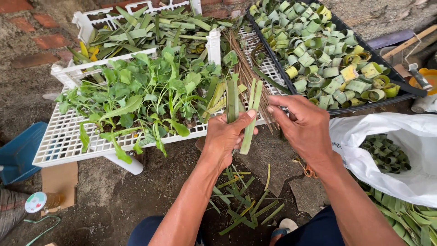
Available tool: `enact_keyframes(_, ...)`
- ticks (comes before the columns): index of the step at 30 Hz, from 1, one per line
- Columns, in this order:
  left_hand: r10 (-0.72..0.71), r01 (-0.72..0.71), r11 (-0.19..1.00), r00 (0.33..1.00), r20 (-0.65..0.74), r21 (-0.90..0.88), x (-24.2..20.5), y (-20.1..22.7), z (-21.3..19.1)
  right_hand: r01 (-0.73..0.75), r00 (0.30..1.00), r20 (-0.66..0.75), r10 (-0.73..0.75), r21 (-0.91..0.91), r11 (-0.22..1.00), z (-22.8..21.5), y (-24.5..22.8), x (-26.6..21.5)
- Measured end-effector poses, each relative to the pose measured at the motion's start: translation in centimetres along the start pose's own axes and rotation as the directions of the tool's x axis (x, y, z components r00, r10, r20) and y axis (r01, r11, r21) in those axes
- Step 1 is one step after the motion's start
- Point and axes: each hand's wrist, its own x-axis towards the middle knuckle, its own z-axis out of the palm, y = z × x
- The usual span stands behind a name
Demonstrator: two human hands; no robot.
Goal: The person folds and pins green leaf strips to form small square containers, placing the finished items into a black tray.
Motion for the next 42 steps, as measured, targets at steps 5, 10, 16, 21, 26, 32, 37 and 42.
enact_keyframes(5,-0.074,0.075,0.997,0.997,0.032,-0.028,-2.1,0.6,1.3,0.133,0.99,-0.02,-0.137,-0.141,0.981,-0.7,-0.1,-0.3)
enact_keyframes(10,-0.108,0.111,0.993,0.991,0.075,-0.036,-3.5,0.6,2.1,0.28,0.95,-0.051,-0.308,-0.293,0.914,-1.1,0.6,-0.5)
enact_keyframes(16,-0.08,0.084,0.996,0.988,0.132,-0.029,-2.9,-0.8,2.2,0.328,0.931,-0.078,-0.357,-0.253,0.91,-1.6,0.4,-0.5)
enact_keyframes(21,-0.095,0.103,0.994,0.982,0.166,-0.044,-4.2,1.1,2.7,0.363,0.921,-0.059,-0.386,-0.232,0.902,-1.7,0.3,-0.4)
enact_keyframes(26,-0.102,0.1,0.995,0.968,0.228,0.02,-3.2,-0.4,1.6,0.373,0.92,-0.033,-0.391,-0.232,0.898,-1.9,0.2,-0.1)
enact_keyframes(32,0.0,-0.043,0.993,0.935,0.354,0.113,-2.2,-1.4,1.0,0.277,0.955,-0.078,-0.285,-0.103,0.955,-2.2,0.6,0.0)
enact_keyframes(37,0.013,-0.075,0.986,0.926,0.377,0.152,-2.2,-1.3,0.9,0.042,0.999,-0.027,-0.038,0.132,0.99,-2.3,-0.7,0.1)
enact_keyframes(42,0.057,-0.078,0.985,0.989,0.139,0.151,-2.3,-1.7,0.9,-0.3,0.949,0.039,0.312,0.416,0.859,-1.7,-1.3,-0.7)
